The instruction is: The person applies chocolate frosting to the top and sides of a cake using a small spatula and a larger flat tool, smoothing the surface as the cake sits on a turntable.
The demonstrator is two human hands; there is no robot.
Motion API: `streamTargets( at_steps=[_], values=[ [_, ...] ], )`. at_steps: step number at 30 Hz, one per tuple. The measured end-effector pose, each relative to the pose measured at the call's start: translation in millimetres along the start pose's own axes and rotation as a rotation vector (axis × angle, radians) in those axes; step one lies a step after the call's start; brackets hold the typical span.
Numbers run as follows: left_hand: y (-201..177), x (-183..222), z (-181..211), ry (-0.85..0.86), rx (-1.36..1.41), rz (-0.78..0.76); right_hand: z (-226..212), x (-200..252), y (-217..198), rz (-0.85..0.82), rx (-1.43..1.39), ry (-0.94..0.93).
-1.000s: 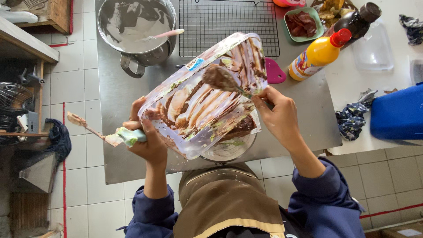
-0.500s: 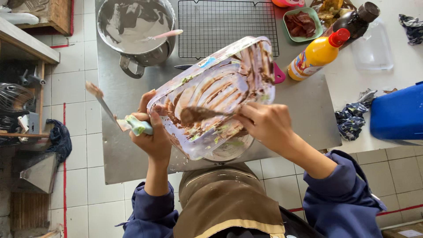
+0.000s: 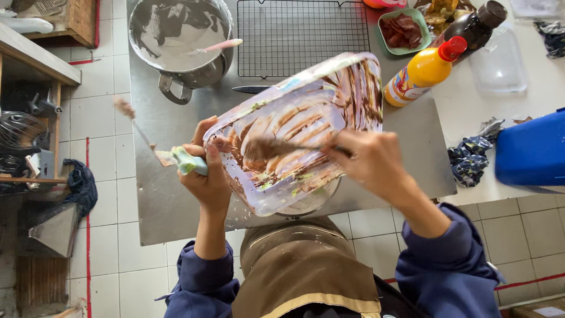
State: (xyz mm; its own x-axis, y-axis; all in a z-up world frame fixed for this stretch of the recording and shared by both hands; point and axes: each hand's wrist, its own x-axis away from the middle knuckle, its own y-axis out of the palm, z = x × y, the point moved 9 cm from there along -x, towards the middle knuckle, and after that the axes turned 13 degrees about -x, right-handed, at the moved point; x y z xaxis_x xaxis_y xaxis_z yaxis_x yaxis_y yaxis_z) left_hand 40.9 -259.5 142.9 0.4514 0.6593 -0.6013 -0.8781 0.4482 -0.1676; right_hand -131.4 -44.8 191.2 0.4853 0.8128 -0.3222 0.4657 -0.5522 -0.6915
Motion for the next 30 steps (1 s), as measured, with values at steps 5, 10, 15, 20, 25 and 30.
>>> streamTargets(
  at_steps=[5, 10, 15, 20, 25, 30],
  values=[
    [22, 4, -17, -0.104, 0.222, -0.084, -23, -9, -10, 0.054, 0.214, -0.156],
    [19, 1, -17, -0.054, 0.298, -0.009, 11, 3, -1, -0.096, 0.027, 0.14],
    [-9, 6, -14, 0.039, 0.109, 0.275, 37, 45, 36, -0.081, -0.364, 0.336],
    [-5, 12, -12, 0.121, 0.141, 0.346, 40, 84, 81, -0.173, -0.45, 0.605],
    [0, 14, -17, 0.14, 0.168, 0.363, 6, 71, 85, -0.063, -0.437, 0.349],
    [1, 19, -24, 0.134, 0.12, 0.354, 13, 74, 103, -0.147, -0.592, 0.573]
  ],
)
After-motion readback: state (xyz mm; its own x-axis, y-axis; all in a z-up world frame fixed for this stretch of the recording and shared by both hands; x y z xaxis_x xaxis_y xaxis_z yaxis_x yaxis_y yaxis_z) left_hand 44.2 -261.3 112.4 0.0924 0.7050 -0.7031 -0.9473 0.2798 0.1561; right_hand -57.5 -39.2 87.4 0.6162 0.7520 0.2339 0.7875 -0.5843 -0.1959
